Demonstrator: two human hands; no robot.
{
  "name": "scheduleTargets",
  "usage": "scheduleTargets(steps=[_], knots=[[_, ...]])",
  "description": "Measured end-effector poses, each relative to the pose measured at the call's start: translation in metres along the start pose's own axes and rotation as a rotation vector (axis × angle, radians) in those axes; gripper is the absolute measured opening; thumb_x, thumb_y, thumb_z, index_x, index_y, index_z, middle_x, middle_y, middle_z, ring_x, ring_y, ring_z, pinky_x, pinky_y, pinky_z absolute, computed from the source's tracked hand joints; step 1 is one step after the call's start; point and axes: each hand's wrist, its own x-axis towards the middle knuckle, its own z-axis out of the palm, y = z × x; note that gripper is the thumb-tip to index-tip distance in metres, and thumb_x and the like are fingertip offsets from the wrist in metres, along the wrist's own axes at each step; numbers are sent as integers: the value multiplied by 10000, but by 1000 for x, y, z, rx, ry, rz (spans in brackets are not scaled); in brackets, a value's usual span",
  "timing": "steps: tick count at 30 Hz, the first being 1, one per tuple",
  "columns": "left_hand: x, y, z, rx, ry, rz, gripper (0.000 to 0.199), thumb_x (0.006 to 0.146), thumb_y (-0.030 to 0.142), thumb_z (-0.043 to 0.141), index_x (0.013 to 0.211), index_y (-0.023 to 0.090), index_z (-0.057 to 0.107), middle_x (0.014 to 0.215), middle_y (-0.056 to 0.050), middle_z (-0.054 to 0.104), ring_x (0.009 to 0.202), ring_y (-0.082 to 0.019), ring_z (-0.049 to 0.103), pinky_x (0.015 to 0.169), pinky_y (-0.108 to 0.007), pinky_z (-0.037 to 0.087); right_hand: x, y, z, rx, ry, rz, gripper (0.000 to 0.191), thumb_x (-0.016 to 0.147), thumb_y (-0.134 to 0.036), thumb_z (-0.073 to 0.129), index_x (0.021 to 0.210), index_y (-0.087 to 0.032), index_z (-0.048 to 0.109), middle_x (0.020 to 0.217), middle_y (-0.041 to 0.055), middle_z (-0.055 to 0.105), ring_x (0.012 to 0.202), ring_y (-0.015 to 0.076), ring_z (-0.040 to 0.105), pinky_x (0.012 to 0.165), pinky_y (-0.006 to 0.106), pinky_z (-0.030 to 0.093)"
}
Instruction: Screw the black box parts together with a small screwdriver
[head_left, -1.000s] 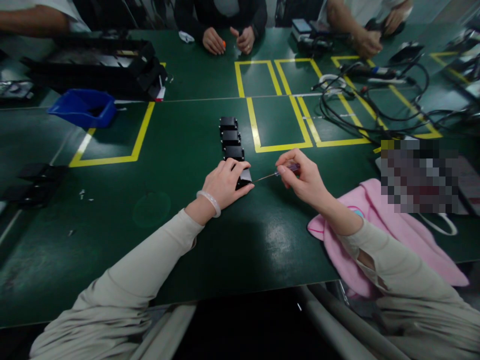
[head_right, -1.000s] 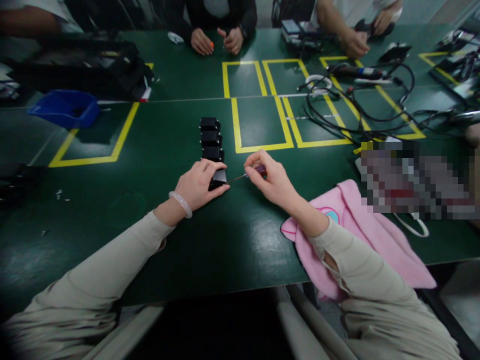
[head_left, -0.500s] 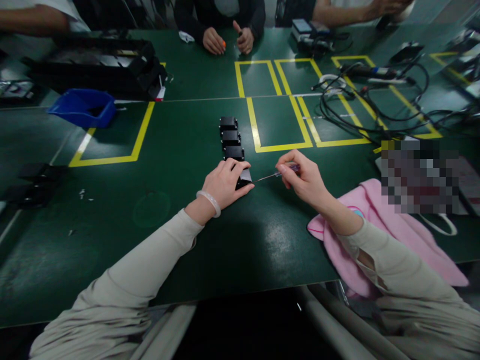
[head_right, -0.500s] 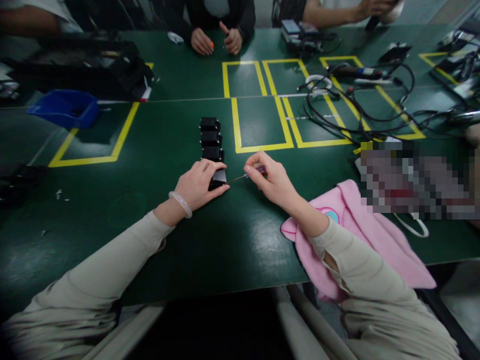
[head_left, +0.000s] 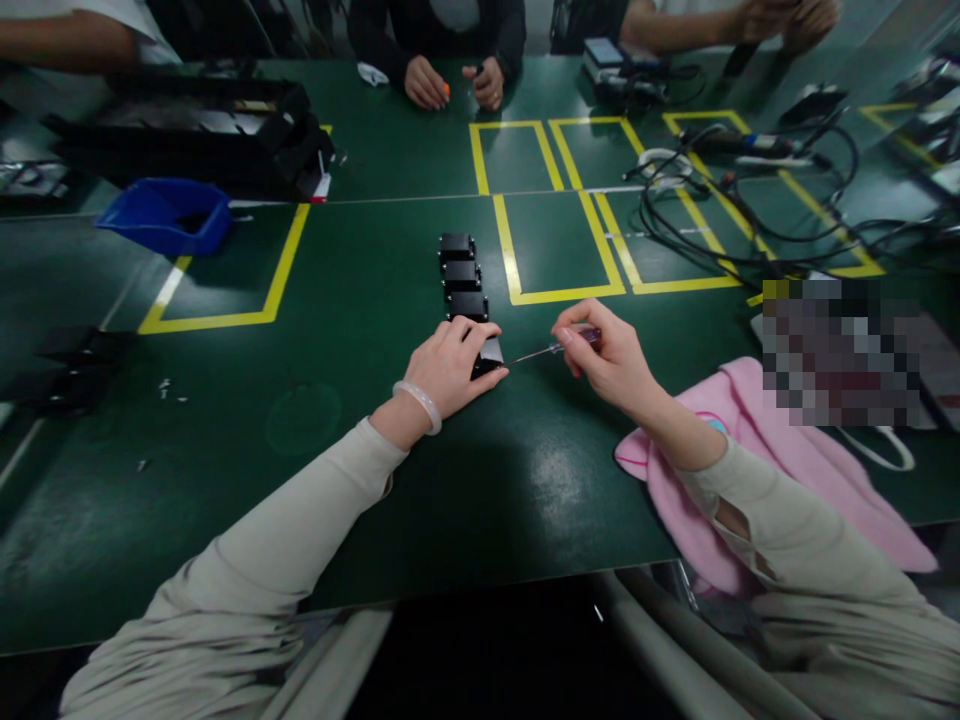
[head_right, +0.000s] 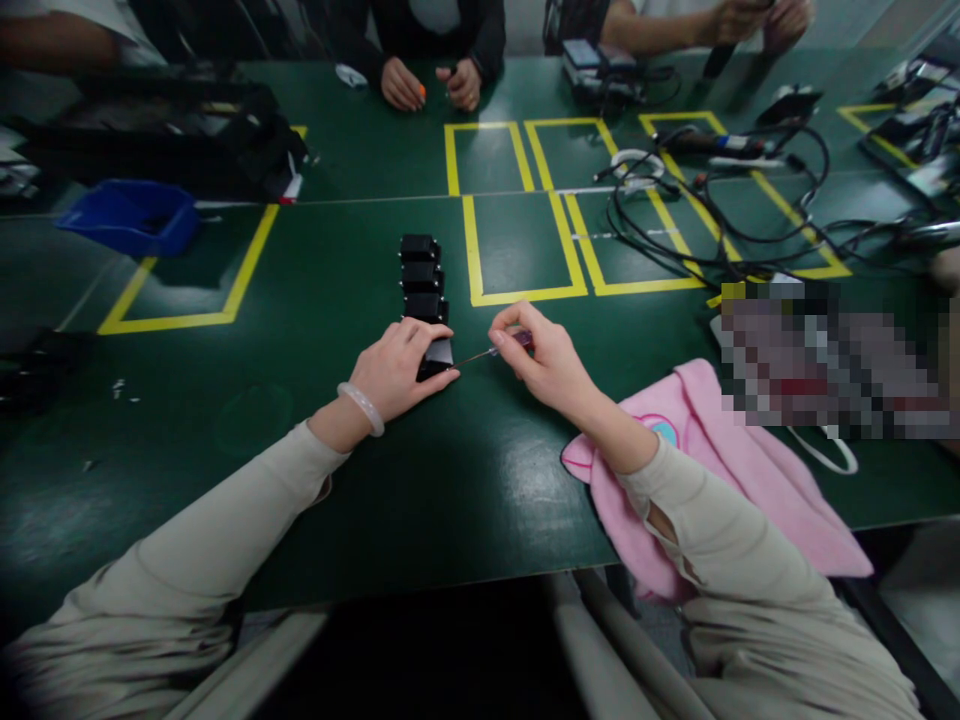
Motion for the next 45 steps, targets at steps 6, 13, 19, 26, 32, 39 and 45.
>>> scheduleTargets(steps=[6,13,19,26,32,39,45], knots=[[1,0,1,9,3,-1,492,991,485,663,1381,197,577,1265,-127,632,1110,-305,612,937,-427,536,0,1,1,-16,32,-39,254,1046,-485,605,1034,-234,572,676,-64,543,524,103,521,529,267,381],[0,0,0,8,0,-1,496,991,481,669,1387,198,574,1271,-126,629,1115,-297,616,934,-413,532,0,0,0,-7,3,-28,204,1049,-416,619,973,-235,564,642,-72,528,469,87,469,498,269,336],[0,0,1,8,3,-2,491,991,474,671,1385,199,572,1267,-127,630,1106,-298,615,912,-413,536,-1,2,1,-21,37,-66,167,1039,-389,625,1066,-235,568,685,-62,533,553,106,517,540,265,384],[0,0,1,6,14,6,489,990,480,668,1379,198,575,1264,-127,631,1107,-299,612,917,-418,536,-1,2,1,2,11,-24,193,1063,-418,598,1005,-238,558,639,-77,514,450,82,469,473,264,329],[0,-1,2,6,11,2,490,991,485,660,1383,206,572,1265,-124,627,1107,-300,606,917,-420,533,0,2,2,-3,35,-43,231,1048,-461,617,1046,-235,565,678,-71,530,496,86,504,498,256,369],[0,0,1,-2,-3,-6,492,988,485,663,1384,206,573,1271,-126,627,1107,-301,605,914,-423,534,-1,1,1,-11,28,-27,212,1058,-438,604,1005,-237,564,658,-68,529,482,90,480,490,265,341],[0,0,0,2,-2,-2,489,991,489,651,1383,210,568,1268,-125,624,1104,-297,603,906,-414,533,-1,1,1,-5,9,-10,249,1050,-469,610,975,-236,565,651,-71,529,471,87,481,484,262,342]])
